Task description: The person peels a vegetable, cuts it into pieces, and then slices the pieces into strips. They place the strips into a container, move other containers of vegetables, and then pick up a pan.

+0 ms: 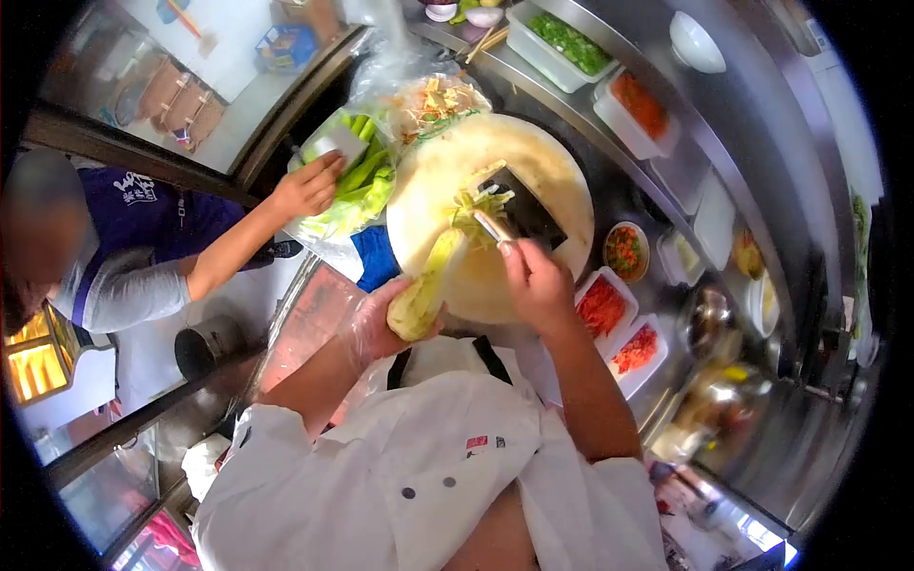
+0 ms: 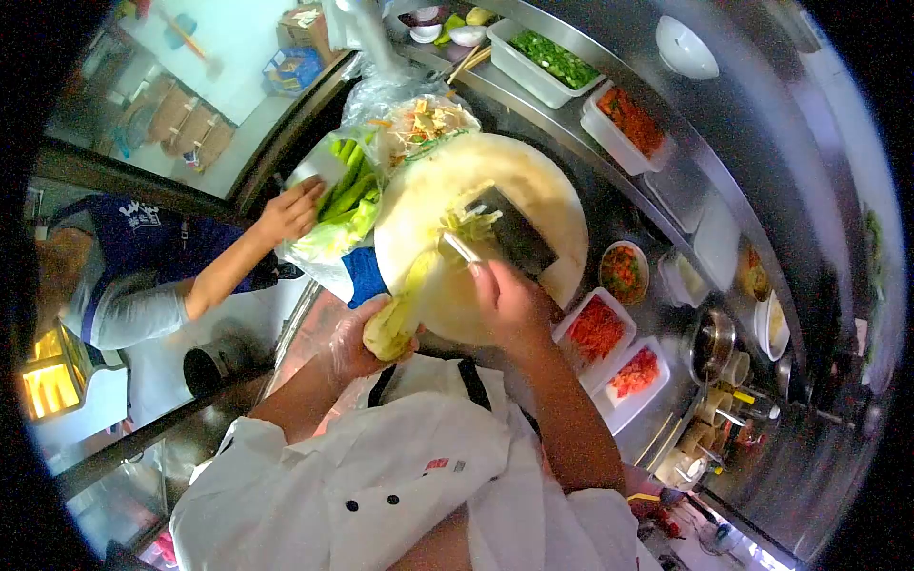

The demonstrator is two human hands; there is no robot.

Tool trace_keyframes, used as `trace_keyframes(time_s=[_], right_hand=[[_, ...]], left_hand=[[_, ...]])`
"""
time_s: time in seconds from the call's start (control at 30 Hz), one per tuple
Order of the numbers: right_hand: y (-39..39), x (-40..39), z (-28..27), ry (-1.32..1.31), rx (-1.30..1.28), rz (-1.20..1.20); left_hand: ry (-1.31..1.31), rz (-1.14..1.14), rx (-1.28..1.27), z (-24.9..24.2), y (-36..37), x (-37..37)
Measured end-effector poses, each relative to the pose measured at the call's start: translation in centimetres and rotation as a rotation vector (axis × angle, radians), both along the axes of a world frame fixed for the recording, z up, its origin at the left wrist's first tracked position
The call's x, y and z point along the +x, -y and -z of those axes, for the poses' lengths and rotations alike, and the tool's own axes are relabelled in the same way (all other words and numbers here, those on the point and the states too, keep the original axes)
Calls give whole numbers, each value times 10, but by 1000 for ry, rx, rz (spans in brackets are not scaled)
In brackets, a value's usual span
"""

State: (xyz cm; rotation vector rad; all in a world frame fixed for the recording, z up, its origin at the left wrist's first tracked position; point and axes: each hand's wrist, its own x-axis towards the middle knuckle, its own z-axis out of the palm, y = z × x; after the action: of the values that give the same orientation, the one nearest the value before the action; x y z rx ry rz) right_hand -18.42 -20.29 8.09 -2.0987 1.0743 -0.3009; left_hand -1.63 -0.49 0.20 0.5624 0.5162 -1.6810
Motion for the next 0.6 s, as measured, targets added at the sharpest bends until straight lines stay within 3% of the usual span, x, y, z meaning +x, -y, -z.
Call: trace_keyframes(time_s=[0.1,0.13,0.27,0.37,0.43,0.53,0.6], right_hand=[[4,-8,52,-60,-119,21],[13,-27,99,-274,-71,-51],[-11,-26,62,-181,21,30],[-30,-14,19,-64,65,-131],[-46,-9,1,-52,62,-397],[-53,-5,16,-37,23,-412],[-18,-11,56,-120,-4,-276]], left_hand=[[10,30,0,-8,4,0],[-19,9,11,-6,6,0],[-16,-50,68,1,9,3],[-117,-34,-11,16,6,8],[-103,-14,-36,9,9,8],[-98,40,-137,11,10,10],[-109,73,-213,11,8,11]])
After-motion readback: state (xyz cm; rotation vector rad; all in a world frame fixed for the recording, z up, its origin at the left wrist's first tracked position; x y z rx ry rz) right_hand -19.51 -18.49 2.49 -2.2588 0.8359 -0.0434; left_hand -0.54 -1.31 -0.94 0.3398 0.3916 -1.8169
